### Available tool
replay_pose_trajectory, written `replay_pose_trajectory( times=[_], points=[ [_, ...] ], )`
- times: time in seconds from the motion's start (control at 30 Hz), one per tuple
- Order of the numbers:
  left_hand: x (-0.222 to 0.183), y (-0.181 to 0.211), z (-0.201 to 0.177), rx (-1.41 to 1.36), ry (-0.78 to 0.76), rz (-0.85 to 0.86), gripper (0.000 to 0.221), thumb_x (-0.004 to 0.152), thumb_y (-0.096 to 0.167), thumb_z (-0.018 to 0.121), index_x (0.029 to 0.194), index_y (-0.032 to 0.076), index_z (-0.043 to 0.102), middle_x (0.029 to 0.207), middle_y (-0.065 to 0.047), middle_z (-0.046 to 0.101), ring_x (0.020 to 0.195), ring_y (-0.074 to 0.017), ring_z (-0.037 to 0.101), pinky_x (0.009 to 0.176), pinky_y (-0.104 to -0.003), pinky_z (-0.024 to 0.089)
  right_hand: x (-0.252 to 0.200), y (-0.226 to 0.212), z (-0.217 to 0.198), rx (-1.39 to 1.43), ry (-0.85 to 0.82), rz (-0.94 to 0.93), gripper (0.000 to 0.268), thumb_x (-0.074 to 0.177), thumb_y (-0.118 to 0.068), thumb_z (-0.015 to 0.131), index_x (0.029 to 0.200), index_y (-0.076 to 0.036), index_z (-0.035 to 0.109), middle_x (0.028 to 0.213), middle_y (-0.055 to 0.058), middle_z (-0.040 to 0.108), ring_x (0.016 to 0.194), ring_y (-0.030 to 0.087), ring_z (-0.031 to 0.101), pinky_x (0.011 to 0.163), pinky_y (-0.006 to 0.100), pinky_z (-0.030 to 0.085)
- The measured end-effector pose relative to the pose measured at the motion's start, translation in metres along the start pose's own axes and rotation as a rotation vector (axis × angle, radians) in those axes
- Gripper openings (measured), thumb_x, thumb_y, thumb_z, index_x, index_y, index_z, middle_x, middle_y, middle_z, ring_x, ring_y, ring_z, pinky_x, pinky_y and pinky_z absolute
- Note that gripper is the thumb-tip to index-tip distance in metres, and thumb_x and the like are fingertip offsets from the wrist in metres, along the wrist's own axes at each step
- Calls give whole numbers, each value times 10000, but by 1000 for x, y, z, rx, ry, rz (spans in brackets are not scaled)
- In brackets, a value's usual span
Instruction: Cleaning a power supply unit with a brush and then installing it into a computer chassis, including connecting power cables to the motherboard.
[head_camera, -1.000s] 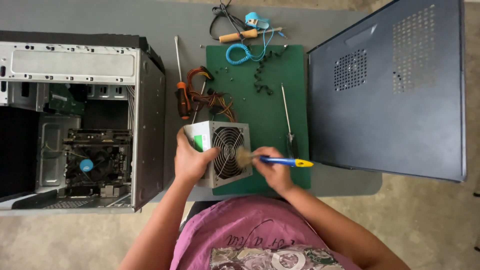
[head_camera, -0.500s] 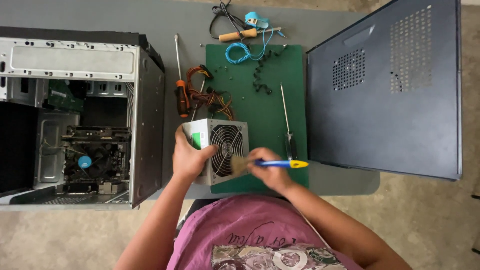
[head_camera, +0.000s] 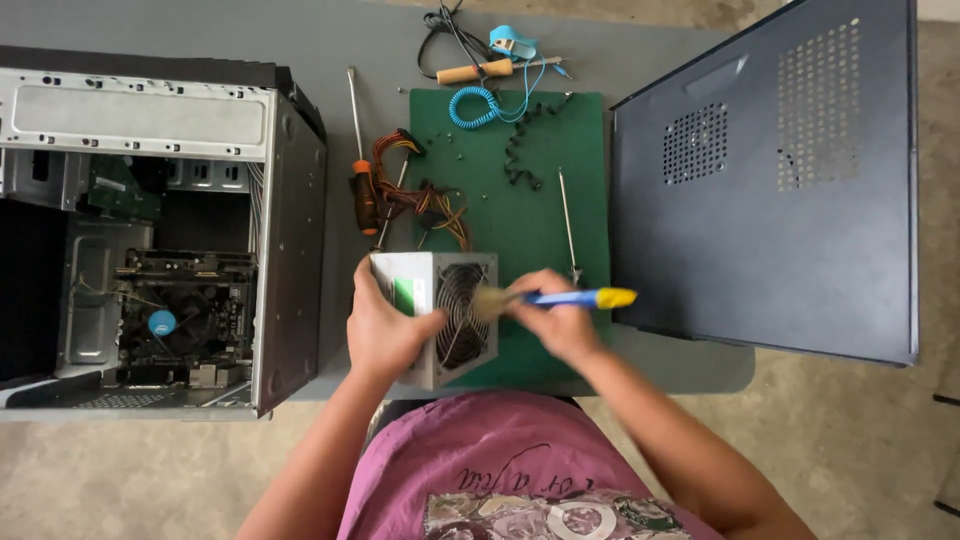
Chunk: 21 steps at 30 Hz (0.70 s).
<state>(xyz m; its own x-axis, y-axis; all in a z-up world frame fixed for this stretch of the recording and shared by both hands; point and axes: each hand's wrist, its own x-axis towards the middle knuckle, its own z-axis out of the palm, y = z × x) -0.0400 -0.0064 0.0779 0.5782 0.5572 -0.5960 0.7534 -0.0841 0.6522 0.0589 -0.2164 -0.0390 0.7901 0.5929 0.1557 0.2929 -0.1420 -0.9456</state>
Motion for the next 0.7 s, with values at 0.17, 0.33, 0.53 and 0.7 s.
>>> replay_pose_trajectory(
  times=[0.17, 0.33, 0.53, 0.7],
  points=[
    [-11, -21, 1, 233, 41, 140, 1146, 414, 317, 775, 1411, 206, 220, 1308, -134, 458, 1097, -432, 540, 932, -505, 435, 14, 31, -41, 61, 158, 300, 198, 762, 1, 705, 919, -1, 585, 879, 165, 660, 820, 240, 653, 745, 337, 528],
    [-21, -52, 17, 524, 317, 477, 1157, 325, 321, 740, 1385, 192, 294, 1096, -63, 529, 846, -328, 649, 681, -426, 539, 26, 0, -15, -59, 146, 258, 120, 768, -89, 753, 859, -68, 679, 822, 101, 667, 796, 186, 649, 709, 284, 512],
    [-23, -63, 25, 582, 332, 443, 1177, 310, 398, 724, 1388, 213, 289, 1117, -1, 512, 879, -253, 647, 705, -348, 540, 28, -19, 42, 213, 30, 296, 140, 730, -88, 759, 857, -65, 704, 792, 72, 677, 762, 130, 621, 707, 265, 515],
    [-24, -59, 27, 599, 272, 444, 1198, 311, 389, 741, 1392, 183, 265, 1138, -38, 504, 878, -289, 645, 694, -397, 545, 37, 73, 28, -295, 55, 528, 44, 705, -180, 661, 736, -149, 666, 622, 89, 609, 641, 276, 616, 588, 377, 477]
  ],
)
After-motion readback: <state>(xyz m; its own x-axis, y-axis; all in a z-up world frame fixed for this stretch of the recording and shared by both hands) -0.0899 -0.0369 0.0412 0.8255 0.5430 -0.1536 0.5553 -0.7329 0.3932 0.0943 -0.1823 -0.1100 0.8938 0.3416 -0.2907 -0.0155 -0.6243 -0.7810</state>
